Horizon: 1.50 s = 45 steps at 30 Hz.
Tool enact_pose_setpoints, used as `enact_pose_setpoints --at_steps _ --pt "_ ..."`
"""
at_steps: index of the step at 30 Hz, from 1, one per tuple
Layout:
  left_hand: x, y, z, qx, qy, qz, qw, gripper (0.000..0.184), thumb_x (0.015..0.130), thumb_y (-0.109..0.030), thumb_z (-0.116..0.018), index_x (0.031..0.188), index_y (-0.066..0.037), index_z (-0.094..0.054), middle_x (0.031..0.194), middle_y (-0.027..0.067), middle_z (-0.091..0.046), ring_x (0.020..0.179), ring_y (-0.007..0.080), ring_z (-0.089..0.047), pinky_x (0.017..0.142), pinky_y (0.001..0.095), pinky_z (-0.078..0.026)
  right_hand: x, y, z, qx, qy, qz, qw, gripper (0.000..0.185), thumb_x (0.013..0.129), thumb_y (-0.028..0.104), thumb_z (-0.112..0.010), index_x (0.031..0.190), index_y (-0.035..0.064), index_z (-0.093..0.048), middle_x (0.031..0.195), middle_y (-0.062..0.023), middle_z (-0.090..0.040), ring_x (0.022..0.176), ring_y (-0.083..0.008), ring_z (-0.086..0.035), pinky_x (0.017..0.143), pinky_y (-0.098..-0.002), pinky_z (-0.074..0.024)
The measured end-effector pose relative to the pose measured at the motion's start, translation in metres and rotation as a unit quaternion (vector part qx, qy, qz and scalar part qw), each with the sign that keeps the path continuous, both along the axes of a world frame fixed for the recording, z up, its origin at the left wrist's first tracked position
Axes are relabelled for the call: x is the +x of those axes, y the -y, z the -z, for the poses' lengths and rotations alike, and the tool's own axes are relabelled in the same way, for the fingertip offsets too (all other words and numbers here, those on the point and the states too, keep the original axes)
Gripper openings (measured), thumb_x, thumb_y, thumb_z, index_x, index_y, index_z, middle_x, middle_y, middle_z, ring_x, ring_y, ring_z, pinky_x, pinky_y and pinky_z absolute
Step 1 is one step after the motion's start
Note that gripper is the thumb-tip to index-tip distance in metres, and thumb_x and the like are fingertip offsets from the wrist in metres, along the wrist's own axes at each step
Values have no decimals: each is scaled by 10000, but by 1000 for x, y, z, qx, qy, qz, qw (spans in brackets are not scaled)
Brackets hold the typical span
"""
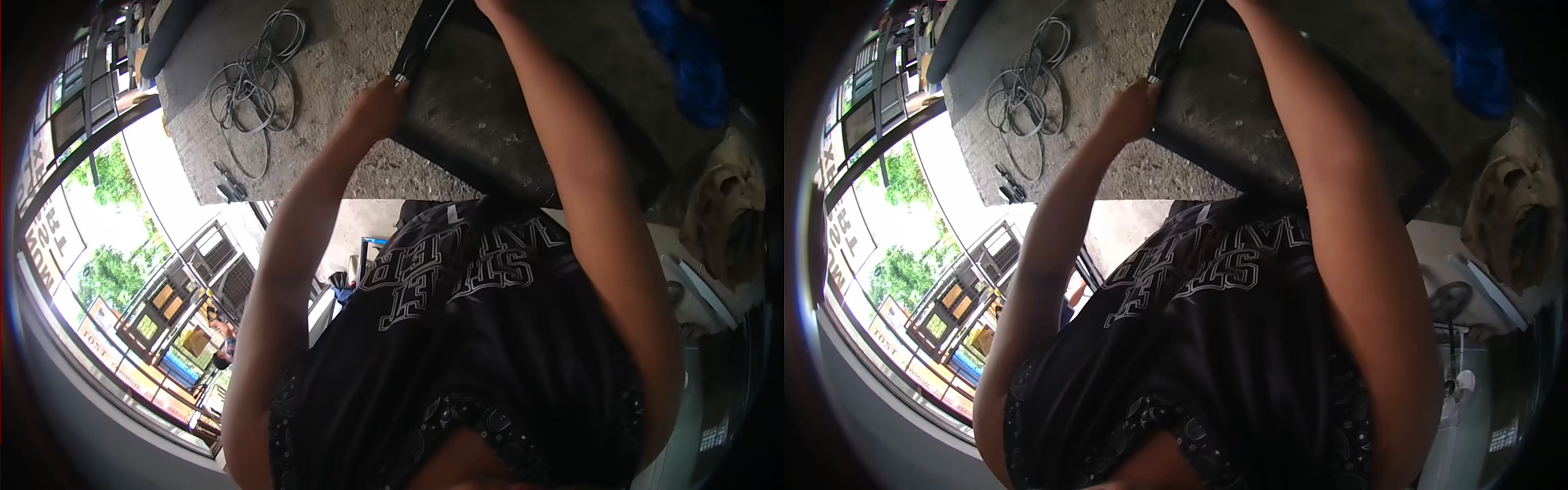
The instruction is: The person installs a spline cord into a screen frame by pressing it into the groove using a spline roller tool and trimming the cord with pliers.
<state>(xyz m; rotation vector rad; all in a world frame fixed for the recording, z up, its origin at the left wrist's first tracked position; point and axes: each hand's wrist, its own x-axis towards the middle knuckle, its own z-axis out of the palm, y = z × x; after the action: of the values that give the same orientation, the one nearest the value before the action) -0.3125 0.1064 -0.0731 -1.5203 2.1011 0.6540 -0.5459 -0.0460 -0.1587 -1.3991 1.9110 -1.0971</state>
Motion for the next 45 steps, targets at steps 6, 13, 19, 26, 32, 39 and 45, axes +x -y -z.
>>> enact_pose_setpoints --at_steps 6,13,19,26,32,39,45 --pt "-39 11 -27 -9 -15 -79 997 320 1039 -251 -414 1135 8 -577 924 238 -684 868 447 -681 733 512 -563 -4 3 -3 7 8 0 1000 343 882 353 -733 901 23 -641 849 -157 -715 801 -319 -697 714 -418 -535" --pt "-22 21 -10 -57 -78 -118 988 410 1043 -334 -399 1014 32 -578 857 244 -665 889 465 -658 743 527 -524 -6 4 -3 19 -9 3 1000 339 886 363 -728 908 35 -647 824 -166 -699 766 -336 -688 684 -432 -526" --pt "16 -10 -17 -104 -250 -311 911 415 1066 -387 -385 915 -35 -547 589 29 -490 524 138 -544 469 322 -452 -9 2 -8 12 -13 -6 1000 326 883 362 -735 903 48 -650 818 -141 -706 762 -309 -695 680 -412 -532" --pt "10 -1 -3 -80 -248 -455 851 358 1014 -345 -479 956 -7 -582 780 184 -641 727 376 -646 679 454 -485 -9 -3 -12 1 59 -74 995 333 886 405 -711 950 79 -680 852 -104 -726 801 -268 -710 726 -382 -546" --pt "4 18 14 -184 -149 -317 919 368 997 -367 -528 1033 -5 -587 863 236 -677 816 450 -659 743 528 -495 -13 -7 -23 13 -42 -191 981 375 886 450 -678 946 82 -720 868 -100 -734 821 -218 -714 753 -377 -539" --pt "-9 17 59 -321 -104 -219 915 282 983 -335 -532 1042 -77 -626 1081 177 -608 997 405 -588 876 504 -473 -1 -11 -40 11 61 -263 963 332 885 363 -694 952 39 -716 902 -129 -739 829 -249 -712 753 -391 -535" --pt "-4 15 65 -330 -148 -236 902 251 990 -293 -511 1053 -71 -610 1091 191 -614 994 420 -591 875 515 -469 26 -10 -83 -44 25 -437 898 299 844 303 -723 936 19 -719 862 -165 -719 797 -287 -702 736 -395 -531"
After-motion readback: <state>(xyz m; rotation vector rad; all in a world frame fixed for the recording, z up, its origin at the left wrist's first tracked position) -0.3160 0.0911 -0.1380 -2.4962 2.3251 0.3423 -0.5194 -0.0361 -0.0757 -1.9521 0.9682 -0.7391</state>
